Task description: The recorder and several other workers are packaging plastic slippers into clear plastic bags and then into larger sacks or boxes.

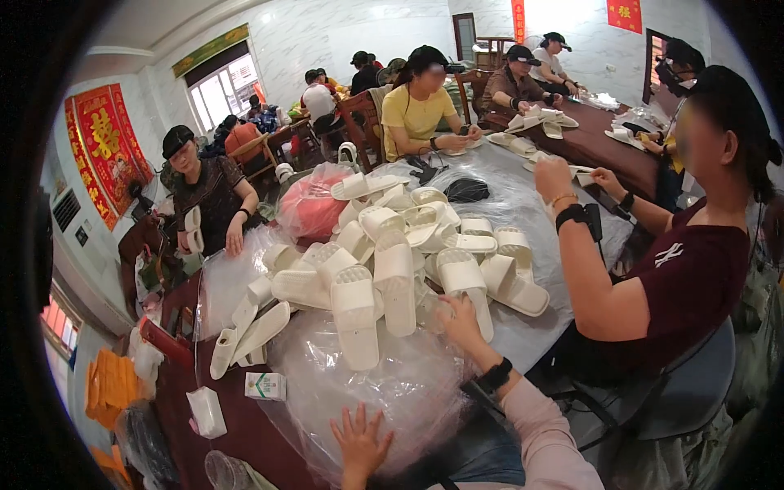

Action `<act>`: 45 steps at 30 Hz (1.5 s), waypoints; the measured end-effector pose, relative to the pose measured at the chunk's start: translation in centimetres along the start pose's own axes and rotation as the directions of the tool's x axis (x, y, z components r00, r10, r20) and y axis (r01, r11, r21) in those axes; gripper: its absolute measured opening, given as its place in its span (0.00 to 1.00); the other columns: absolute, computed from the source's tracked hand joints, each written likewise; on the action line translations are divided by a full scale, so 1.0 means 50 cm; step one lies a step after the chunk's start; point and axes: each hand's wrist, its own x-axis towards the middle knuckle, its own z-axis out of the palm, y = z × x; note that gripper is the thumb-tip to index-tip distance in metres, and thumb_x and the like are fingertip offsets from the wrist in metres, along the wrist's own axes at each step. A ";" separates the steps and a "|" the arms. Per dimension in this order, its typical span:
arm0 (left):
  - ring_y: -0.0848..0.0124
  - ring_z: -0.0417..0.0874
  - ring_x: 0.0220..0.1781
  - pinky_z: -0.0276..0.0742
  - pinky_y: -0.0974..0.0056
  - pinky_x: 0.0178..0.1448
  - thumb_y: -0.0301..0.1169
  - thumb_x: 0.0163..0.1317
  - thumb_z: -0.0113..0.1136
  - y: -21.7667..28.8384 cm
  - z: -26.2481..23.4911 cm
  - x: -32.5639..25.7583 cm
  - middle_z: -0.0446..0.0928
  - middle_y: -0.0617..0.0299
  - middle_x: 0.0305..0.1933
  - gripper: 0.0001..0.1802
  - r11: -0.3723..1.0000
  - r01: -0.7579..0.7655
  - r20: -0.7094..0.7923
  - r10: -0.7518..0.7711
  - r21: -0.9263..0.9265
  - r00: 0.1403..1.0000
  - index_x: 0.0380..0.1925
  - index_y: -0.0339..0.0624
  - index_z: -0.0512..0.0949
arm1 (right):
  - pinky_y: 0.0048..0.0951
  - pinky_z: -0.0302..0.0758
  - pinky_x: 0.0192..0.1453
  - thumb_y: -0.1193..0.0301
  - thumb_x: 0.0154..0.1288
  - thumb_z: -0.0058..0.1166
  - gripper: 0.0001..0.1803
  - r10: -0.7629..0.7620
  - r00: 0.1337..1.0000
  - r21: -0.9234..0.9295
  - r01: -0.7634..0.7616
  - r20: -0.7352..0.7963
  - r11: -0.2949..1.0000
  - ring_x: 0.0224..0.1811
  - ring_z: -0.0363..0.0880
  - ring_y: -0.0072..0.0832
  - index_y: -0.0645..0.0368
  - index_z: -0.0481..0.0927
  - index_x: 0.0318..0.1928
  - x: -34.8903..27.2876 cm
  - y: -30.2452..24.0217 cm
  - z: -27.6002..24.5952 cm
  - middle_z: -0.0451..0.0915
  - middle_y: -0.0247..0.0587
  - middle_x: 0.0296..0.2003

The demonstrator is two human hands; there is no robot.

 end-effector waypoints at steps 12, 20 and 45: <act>0.43 0.56 0.67 0.40 0.30 0.64 0.51 0.54 0.57 -0.004 -0.005 0.002 0.62 0.57 0.65 0.26 0.999 -0.007 -0.047 0.005 -0.039 0.999 0.53 0.60 0.73 | 0.47 0.57 0.62 0.56 0.53 0.57 0.25 -0.378 0.906 -0.036 0.391 0.193 0.920 0.58 0.62 0.50 0.49 0.76 0.52 0.122 -0.091 0.074 0.69 0.59 0.50; 0.44 0.58 0.66 0.43 0.31 0.64 0.53 0.55 0.56 0.001 0.004 0.004 0.64 0.57 0.64 0.26 1.000 -0.018 -0.061 0.018 -0.009 0.998 0.54 0.61 0.74 | 0.38 0.71 0.54 0.54 0.54 0.57 0.40 0.113 0.921 -0.106 -0.079 0.372 0.991 0.50 0.75 0.47 0.68 0.61 0.61 0.171 -0.079 0.131 0.73 0.59 0.50; 0.47 0.55 0.67 0.40 0.31 0.65 0.55 0.56 0.53 -0.014 0.003 -0.001 0.61 0.58 0.66 0.25 1.000 -0.018 -0.061 0.019 0.009 0.998 0.53 0.63 0.74 | 0.44 0.74 0.39 0.50 0.60 0.48 0.29 -0.050 0.661 -0.530 0.642 0.749 0.554 0.37 0.80 0.44 0.47 0.67 0.59 -0.050 -0.068 -0.092 0.80 0.51 0.34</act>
